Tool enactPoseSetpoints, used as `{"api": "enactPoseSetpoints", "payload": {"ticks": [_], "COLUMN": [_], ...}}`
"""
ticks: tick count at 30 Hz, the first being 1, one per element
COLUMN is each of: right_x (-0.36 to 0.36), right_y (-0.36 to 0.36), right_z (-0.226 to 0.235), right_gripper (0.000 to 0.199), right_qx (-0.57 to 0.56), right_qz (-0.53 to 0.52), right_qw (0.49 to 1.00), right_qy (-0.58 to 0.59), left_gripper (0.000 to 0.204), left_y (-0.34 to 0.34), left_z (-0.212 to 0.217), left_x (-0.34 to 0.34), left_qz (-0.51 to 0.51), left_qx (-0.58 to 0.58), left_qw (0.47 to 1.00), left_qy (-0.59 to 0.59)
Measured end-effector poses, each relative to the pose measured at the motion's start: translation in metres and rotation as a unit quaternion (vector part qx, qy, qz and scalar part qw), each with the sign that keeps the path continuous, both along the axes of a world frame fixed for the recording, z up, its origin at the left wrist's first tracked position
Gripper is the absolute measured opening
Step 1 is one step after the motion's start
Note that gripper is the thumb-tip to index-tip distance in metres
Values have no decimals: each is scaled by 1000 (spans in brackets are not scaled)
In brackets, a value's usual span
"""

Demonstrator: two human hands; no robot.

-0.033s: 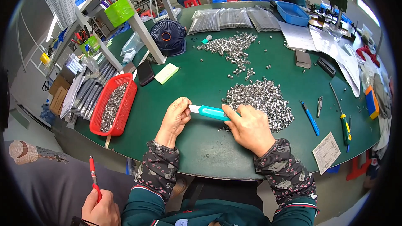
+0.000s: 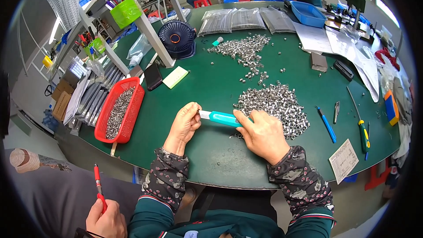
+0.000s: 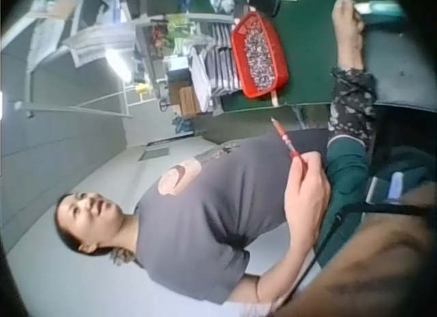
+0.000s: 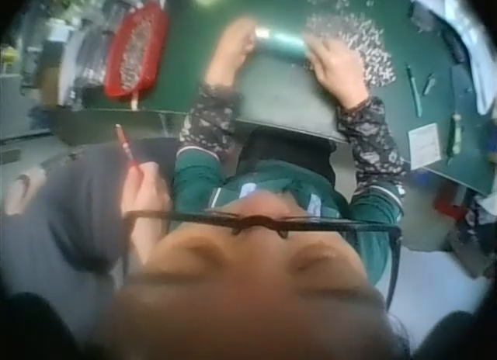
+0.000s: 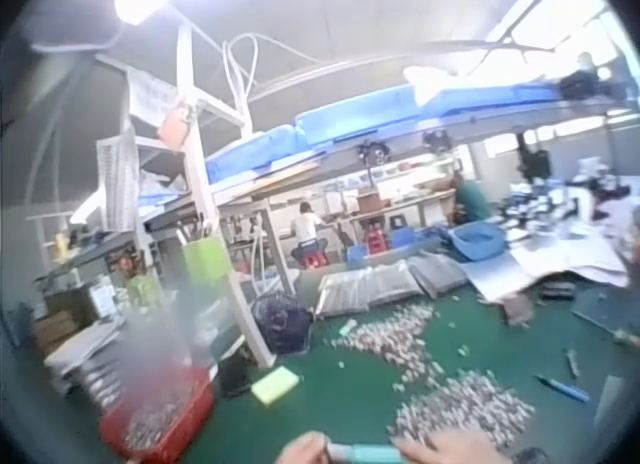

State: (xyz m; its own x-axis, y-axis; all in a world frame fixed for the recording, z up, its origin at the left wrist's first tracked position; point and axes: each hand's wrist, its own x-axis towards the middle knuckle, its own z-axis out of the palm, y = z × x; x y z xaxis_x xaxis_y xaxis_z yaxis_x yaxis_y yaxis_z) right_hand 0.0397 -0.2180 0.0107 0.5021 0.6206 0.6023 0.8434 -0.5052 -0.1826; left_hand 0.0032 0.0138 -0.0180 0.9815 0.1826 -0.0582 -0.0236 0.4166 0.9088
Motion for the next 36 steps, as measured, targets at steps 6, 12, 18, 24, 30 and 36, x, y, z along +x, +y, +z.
{"api": "enactPoseSetpoints", "payload": {"ticks": [6, 12, 18, 24, 30, 36], "right_x": [2, 3, -3, -1, 3, 17], "right_y": [0, -1, -8, -4, -6, -17], "right_z": [-1, 3, 13, 6, 7, 10], "right_gripper": [41, 42, 37, 31, 32, 34], "right_qx": [9, 31, 34, -52, -21, 132], "right_qz": [9, 8, 29, 95, 64, -40], "right_qw": [1000, 999, 999, 990, 996, 990], "right_qy": [-3, -28, -27, -87, -51, 6], "left_gripper": [24, 31, 32, 19, 9, 10], "left_y": [3, 1, 7, 17, 15, 3], "left_z": [-1, -2, -4, 2, 2, 4], "left_x": [2, 1, 1, 2, 3, 3], "left_qz": [-19, -46, -50, 75, 71, 87], "left_qx": [-23, -70, -94, -116, -102, -46], "left_qw": [999, 996, 994, 990, 992, 995], "left_qy": [26, 27, 14, -18, -33, -6]}}
